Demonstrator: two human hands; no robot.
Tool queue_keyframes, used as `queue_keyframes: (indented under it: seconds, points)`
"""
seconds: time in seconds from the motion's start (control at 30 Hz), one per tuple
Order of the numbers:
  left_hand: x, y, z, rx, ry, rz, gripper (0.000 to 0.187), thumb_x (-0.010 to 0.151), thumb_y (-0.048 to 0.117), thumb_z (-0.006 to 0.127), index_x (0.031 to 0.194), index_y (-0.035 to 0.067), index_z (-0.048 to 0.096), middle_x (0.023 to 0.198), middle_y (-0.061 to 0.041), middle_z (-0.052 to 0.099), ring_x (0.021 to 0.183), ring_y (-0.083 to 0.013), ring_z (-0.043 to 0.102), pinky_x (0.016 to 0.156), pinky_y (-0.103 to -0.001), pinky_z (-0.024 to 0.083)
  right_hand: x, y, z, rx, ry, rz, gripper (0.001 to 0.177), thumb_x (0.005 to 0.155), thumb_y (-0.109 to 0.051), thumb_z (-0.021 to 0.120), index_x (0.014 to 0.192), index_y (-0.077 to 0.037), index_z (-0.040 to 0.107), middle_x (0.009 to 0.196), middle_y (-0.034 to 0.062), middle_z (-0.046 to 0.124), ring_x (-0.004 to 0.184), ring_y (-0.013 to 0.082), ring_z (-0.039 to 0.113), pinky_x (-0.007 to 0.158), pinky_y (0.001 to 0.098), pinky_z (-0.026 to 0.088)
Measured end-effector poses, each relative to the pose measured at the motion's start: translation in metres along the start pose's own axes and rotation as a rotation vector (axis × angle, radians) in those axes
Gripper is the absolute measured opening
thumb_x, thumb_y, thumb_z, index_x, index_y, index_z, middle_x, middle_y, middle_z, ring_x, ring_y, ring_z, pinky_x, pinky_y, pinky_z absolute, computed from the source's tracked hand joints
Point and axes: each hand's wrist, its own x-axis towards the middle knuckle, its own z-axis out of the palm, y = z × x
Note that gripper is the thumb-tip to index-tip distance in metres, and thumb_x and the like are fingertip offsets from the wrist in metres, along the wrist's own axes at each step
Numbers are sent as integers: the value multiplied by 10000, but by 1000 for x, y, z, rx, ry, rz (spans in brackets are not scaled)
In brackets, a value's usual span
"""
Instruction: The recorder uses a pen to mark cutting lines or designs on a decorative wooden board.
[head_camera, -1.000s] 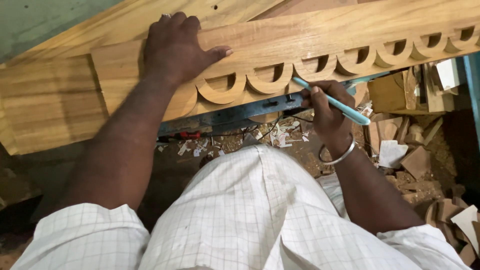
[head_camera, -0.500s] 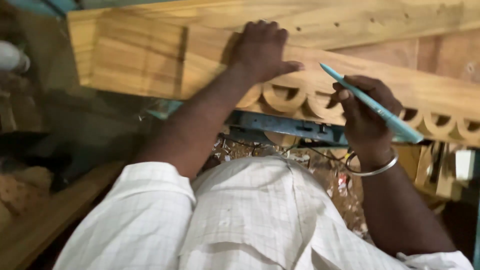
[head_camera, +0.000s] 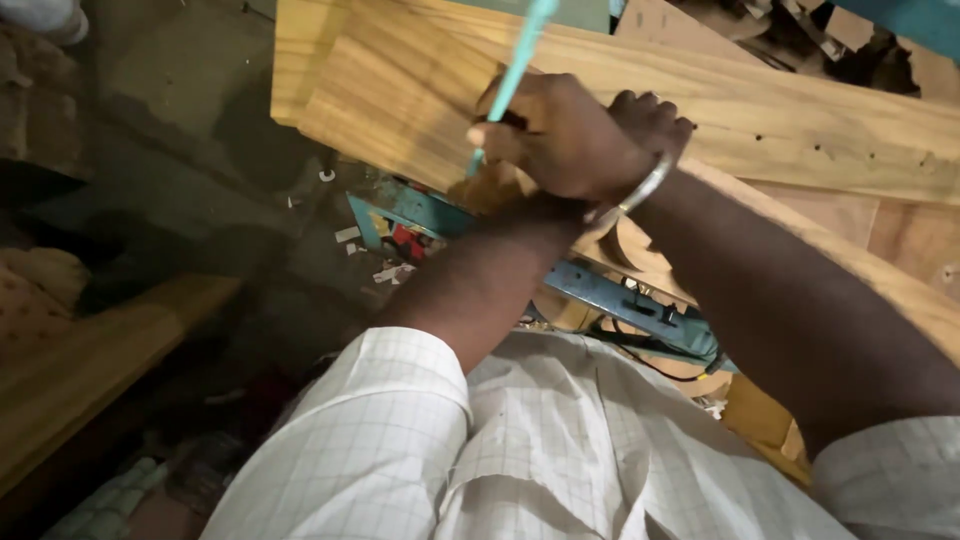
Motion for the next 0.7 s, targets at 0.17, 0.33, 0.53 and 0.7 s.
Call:
queue_keyframes:
  seconds: [0.17,0.33,0.53,0.7]
  points:
    - [25,-2,37,88,-38,-74,360,804,379,680,1087,157,684,1107,-71,690,1122,-264,621,938,-466,463,37,-38,14,-40,-208,402,296,951,-339,741,1060,-65,719,673,149,692,608,234,683,608,397,532]
    - [29,0,36,43,-103,-88,408,761,396,688,1100,168,704,1143,-73,686,1113,-265,616,907,-472,460,41,-19,27,-265,-219,256,298,910,-298,780,1030,-31,726,835,200,740,735,335,722,694,454,555]
    - [25,-4,42,75,-40,-13,355,849,394,677,1099,143,697,1089,-71,703,1122,-275,646,895,-482,487,50,12,26,-310,-231,169,242,929,-269,752,994,-37,730,854,145,773,755,290,736,711,431,560]
    - [8,0,5,1,-77,-27,404,865,428,655,1157,149,662,1160,-77,664,1174,-280,604,938,-480,456,71,32,3,-341,-51,384,215,966,-268,718,1042,-68,738,879,130,751,730,263,726,717,419,571]
